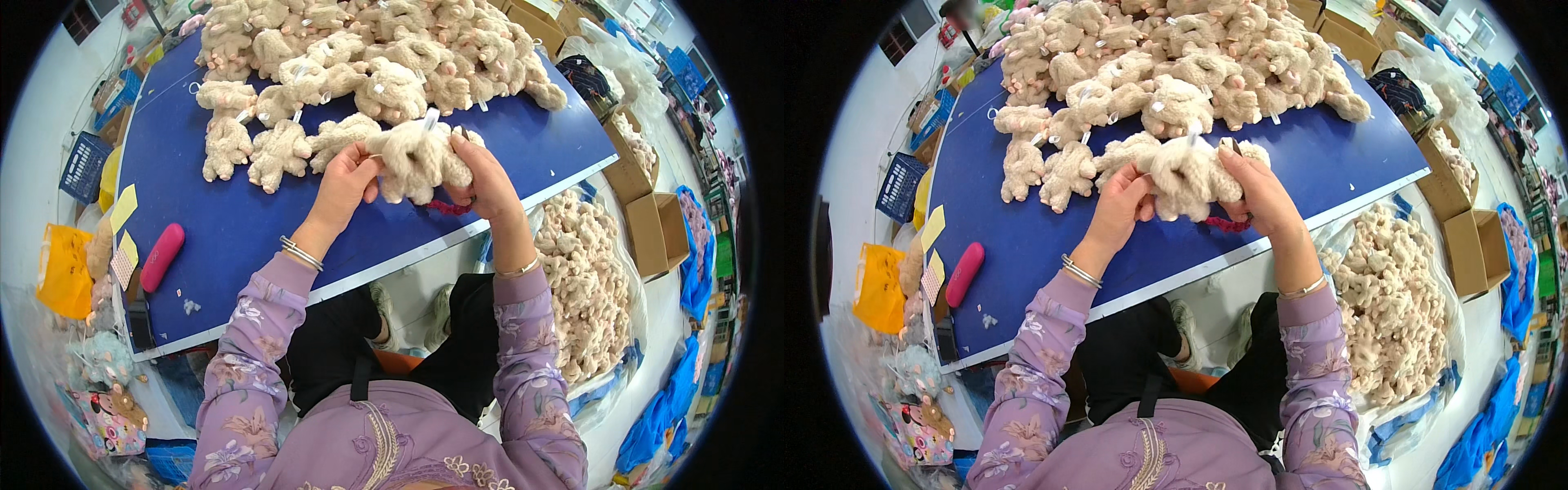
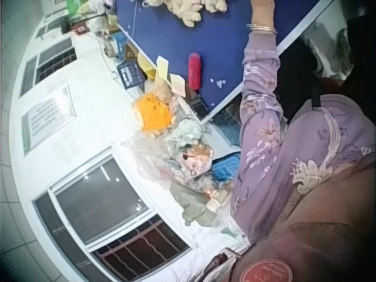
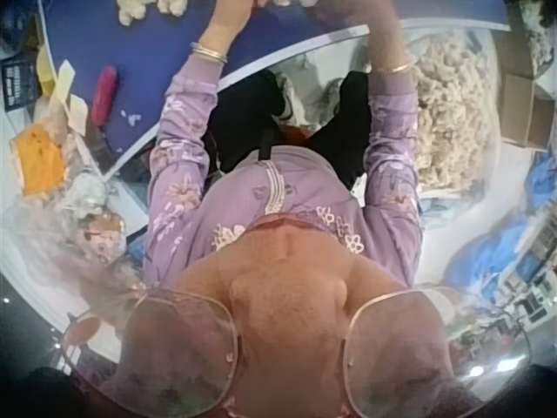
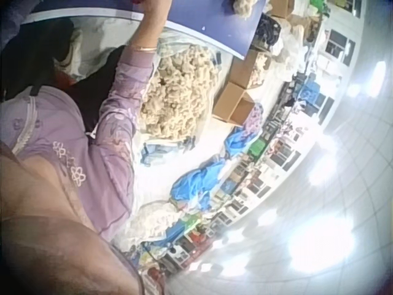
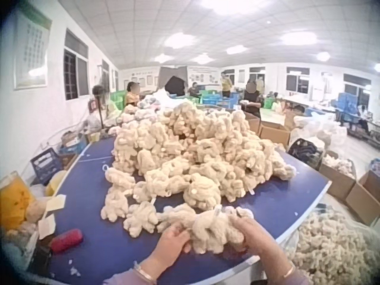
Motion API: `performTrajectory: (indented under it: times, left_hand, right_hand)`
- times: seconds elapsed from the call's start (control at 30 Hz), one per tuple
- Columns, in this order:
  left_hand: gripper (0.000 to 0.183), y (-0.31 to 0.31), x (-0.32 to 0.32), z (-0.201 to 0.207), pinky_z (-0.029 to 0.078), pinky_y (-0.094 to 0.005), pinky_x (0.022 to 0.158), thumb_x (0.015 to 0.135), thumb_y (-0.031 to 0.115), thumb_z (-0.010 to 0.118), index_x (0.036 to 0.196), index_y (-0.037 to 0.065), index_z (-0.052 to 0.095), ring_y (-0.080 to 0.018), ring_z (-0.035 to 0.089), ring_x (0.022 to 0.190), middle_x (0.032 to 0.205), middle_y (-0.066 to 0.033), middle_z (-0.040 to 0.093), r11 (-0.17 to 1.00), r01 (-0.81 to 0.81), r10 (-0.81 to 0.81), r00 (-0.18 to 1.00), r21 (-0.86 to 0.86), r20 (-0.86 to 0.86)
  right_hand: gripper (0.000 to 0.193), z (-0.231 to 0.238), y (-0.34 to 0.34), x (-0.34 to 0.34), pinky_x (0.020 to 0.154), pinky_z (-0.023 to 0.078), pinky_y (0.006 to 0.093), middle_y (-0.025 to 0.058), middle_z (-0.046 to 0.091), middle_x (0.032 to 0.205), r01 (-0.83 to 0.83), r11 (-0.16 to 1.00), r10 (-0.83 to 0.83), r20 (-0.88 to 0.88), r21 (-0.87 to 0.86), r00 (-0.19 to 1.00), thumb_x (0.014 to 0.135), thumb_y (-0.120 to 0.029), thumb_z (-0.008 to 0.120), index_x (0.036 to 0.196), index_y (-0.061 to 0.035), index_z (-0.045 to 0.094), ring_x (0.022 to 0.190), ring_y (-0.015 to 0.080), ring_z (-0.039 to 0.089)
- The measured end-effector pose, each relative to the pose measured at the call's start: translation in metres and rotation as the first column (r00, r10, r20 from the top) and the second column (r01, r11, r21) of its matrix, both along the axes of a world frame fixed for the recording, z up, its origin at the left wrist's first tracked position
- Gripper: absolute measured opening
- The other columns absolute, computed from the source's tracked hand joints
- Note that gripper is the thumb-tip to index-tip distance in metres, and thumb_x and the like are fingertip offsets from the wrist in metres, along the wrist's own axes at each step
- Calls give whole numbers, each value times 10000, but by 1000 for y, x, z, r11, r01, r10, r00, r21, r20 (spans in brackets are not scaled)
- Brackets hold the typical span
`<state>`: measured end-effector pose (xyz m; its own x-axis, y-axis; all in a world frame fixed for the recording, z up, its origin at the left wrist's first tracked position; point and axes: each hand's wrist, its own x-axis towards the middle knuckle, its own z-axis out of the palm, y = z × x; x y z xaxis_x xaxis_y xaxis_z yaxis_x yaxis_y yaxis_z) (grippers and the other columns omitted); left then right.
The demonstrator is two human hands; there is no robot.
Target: The person trims loose threads and excess fabric from small stuffed animals using scissors. The person handles each toy one at a time, snips visible threads, and places the finished items into a large white sack.
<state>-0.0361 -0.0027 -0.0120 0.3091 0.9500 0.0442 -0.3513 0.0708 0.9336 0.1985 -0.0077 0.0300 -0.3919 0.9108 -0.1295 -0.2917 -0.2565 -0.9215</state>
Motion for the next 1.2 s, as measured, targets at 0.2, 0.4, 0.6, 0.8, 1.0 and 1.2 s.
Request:
performTrajectory:
  times: [0.2,0.4,0.6,0.8,1.0,1.2]
  left_hand:
    - [119,-3,4,1,512,-228,640,963,124,545,1066,66,559,-82,603,733,913,-35,636,994,-87,98,969,-59,225]
    - [117,6,-8,0,545,-291,774,960,149,537,1044,68,546,-133,622,885,996,-61,620,979,125,-179,898,159,401]
    - [233,5,-6,0,550,-313,812,977,226,517,1121,46,553,-161,641,893,1044,-90,627,999,33,-38,934,20,355]
    - [518,-6,0,22,530,-393,900,1003,459,401,1267,20,476,-223,636,1038,1118,-116,634,993,56,-13,930,-106,368]
    - [247,-9,-1,12,527,-264,558,970,236,522,1109,35,557,-149,642,687,897,-97,654,997,-3,11,994,-78,107]
    - [257,-3,-4,5,490,-260,511,990,244,451,1018,20,574,-145,592,571,770,-111,637,992,12,7,988,-128,153]
  right_hand:
    - [370,9,-6,-6,399,267,204,68,672,956,7,1000,-10,148,25,989,956,-265,488,1153,21,615,463,31,342]
    - [402,9,-17,-18,408,232,213,-62,416,616,-122,992,121,284,-16,951,945,-336,572,1206,-30,562,456,33,301]
    - [407,-3,-21,-43,421,295,191,-53,517,687,-43,984,-1,247,172,969,855,-207,709,1172,-17,539,515,13,417]
    - [439,-14,-14,-48,722,479,216,58,588,949,367,813,-466,125,453,876,846,-100,709,1196,18,473,796,76,553]
    - [380,1,-16,-30,499,378,171,73,677,873,258,933,-247,-74,251,966,946,-157,590,1254,18,453,565,19,467]
    - [264,4,-13,-25,540,402,170,54,682,868,279,882,-348,126,379,929,909,-106,582,1145,10,565,625,28,526]
